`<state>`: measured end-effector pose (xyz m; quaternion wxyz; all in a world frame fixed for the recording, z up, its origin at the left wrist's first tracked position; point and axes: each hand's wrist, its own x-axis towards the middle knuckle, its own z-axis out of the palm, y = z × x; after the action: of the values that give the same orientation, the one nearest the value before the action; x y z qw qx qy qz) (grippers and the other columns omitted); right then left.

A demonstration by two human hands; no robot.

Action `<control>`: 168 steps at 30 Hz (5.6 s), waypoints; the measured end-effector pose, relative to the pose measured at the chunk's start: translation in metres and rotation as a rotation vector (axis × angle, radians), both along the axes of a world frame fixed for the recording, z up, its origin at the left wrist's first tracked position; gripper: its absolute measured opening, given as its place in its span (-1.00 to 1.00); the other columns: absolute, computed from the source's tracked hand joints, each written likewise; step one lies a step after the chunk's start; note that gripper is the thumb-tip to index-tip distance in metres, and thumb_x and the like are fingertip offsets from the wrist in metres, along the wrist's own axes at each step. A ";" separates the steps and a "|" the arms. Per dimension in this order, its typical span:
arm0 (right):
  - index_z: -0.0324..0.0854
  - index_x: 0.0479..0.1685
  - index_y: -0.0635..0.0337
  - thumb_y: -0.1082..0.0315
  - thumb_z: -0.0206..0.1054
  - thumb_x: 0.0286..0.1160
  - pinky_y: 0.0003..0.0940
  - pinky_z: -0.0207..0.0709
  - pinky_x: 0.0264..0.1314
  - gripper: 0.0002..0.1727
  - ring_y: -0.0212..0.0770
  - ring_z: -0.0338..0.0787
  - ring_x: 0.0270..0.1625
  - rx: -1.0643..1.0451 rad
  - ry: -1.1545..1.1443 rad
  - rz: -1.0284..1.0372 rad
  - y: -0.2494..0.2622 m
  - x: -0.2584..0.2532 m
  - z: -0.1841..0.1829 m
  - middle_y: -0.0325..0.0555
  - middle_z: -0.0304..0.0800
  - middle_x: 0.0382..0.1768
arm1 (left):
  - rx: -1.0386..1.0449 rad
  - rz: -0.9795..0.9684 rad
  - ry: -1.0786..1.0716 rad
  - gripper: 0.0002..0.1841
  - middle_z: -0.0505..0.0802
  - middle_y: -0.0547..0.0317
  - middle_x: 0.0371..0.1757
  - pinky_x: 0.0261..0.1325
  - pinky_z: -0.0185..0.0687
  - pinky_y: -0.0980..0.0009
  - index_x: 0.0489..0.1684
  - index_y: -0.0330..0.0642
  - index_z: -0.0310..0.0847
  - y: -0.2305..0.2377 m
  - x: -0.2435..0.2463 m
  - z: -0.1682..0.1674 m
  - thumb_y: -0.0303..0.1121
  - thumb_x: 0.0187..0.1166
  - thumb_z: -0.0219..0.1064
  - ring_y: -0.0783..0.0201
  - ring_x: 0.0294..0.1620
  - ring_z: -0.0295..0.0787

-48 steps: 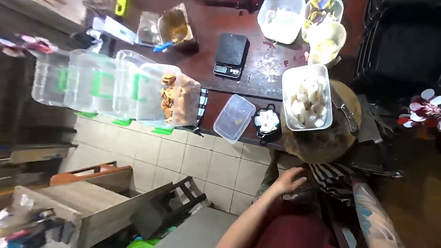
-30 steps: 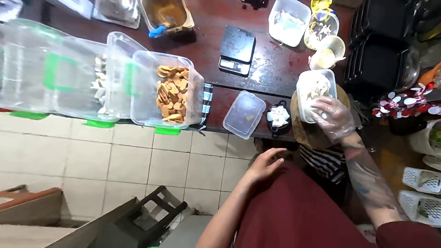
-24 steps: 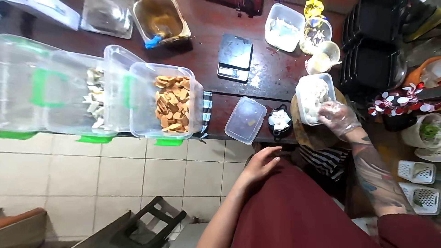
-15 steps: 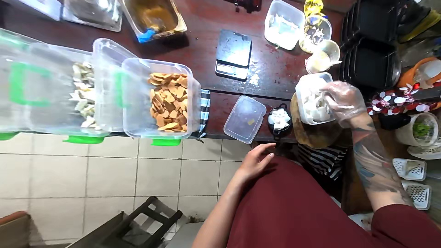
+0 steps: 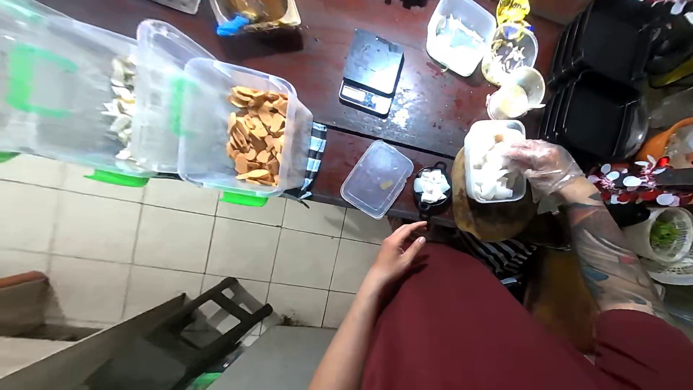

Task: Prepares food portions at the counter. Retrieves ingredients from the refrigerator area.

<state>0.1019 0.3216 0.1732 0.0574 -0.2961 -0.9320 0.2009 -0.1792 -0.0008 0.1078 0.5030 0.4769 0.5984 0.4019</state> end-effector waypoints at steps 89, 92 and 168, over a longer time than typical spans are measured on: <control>0.72 0.39 0.09 0.25 0.25 0.73 -0.17 0.47 0.64 -0.64 -0.11 0.71 0.47 -0.032 -0.197 -0.174 -0.028 -0.048 0.052 0.01 0.77 0.37 | -0.456 0.346 -0.107 -0.51 0.90 0.07 -0.21 -0.30 0.84 0.21 0.36 -0.12 0.53 0.053 0.034 -0.028 0.09 0.84 0.01 0.19 -0.41 0.86; 0.77 0.32 0.12 0.30 0.41 0.58 -0.10 0.57 0.53 -0.64 -0.04 0.79 0.35 -0.098 0.231 -0.200 -0.026 0.000 0.004 0.07 0.83 0.27 | -0.385 0.356 -0.084 -0.55 0.91 0.07 -0.26 -0.33 0.84 0.20 0.26 -0.10 0.53 0.055 0.040 -0.036 0.06 0.87 -0.06 0.17 -0.44 0.88; 0.79 0.24 0.03 0.43 0.26 0.61 -0.03 0.54 0.55 -0.67 -0.03 0.73 0.41 0.023 0.104 -0.203 -0.073 0.040 -0.001 -0.01 0.77 0.33 | -0.259 0.319 -0.136 -0.68 0.86 0.03 -0.20 0.00 0.82 0.13 0.05 -0.25 0.63 0.033 0.010 -0.008 -0.18 0.86 0.08 0.17 -0.22 0.86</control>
<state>0.1424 0.2489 0.1723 0.1292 -0.3773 -0.8953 0.1986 -0.1687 0.0323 0.1002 0.5293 0.2795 0.6776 0.4272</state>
